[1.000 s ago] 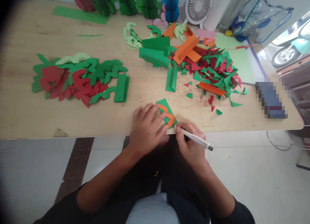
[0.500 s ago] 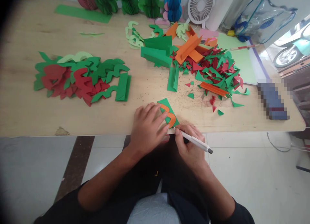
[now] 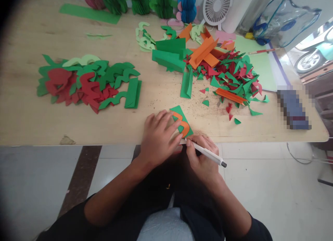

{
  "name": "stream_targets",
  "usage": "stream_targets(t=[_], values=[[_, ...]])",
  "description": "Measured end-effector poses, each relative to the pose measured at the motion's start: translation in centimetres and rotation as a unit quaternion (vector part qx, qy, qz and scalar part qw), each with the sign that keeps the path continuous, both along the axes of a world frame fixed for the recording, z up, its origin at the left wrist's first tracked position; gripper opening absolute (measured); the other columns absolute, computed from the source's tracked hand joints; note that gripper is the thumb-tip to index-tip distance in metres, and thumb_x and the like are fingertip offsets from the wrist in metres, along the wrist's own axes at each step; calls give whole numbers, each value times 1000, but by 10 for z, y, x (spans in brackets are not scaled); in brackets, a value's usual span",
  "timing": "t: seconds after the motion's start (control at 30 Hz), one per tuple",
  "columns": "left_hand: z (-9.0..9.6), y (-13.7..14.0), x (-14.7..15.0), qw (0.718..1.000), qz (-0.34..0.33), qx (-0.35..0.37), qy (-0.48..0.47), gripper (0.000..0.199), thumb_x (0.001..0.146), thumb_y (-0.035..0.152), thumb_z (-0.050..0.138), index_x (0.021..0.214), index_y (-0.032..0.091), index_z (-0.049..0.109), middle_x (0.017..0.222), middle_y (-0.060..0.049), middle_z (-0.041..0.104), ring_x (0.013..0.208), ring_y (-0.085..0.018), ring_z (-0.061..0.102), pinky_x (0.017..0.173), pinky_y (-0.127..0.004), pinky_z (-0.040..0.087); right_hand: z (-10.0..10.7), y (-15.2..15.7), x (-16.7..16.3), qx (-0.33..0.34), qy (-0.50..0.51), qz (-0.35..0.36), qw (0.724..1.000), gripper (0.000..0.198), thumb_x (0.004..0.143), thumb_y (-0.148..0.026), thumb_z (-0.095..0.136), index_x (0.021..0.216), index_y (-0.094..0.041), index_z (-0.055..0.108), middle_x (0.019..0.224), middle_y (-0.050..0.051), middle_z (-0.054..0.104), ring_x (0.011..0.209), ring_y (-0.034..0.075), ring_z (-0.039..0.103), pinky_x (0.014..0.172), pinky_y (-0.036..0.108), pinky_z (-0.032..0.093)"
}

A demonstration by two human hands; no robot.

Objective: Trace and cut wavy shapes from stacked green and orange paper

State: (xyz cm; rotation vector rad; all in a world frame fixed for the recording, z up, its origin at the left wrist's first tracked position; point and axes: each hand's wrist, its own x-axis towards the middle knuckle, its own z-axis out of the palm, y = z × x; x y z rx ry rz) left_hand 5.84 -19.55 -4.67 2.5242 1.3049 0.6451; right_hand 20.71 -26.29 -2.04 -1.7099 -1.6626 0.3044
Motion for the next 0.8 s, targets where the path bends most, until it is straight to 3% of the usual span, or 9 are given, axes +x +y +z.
stream_targets(t=[0.47,0.63,0.8], values=[[0,0,0,1000,1,1,5,33,93,35,53,118,20,67,137,-17,57,130,-36,47,107,-59,34,-2,-2,-1,5,9,11,1000,13,91,-23,54,82,-24,64,73,2,74,66,18,69,65,32,53],[1,0,0,1000,-1,3,3,32,93,35,52,117,20,67,135,-16,57,130,-36,48,106,-59,34,-2,-6,7,-15,62,-34,997,14,92,-24,55,87,-23,67,74,1,73,68,18,70,65,31,54],[1,-1,0,1000,-2,8,5,34,93,36,51,117,18,67,136,-17,57,130,-36,47,106,-58,35,-3,-3,9,24,62,5,998,18,95,-21,53,106,-23,67,97,5,75,87,20,71,78,34,55]])
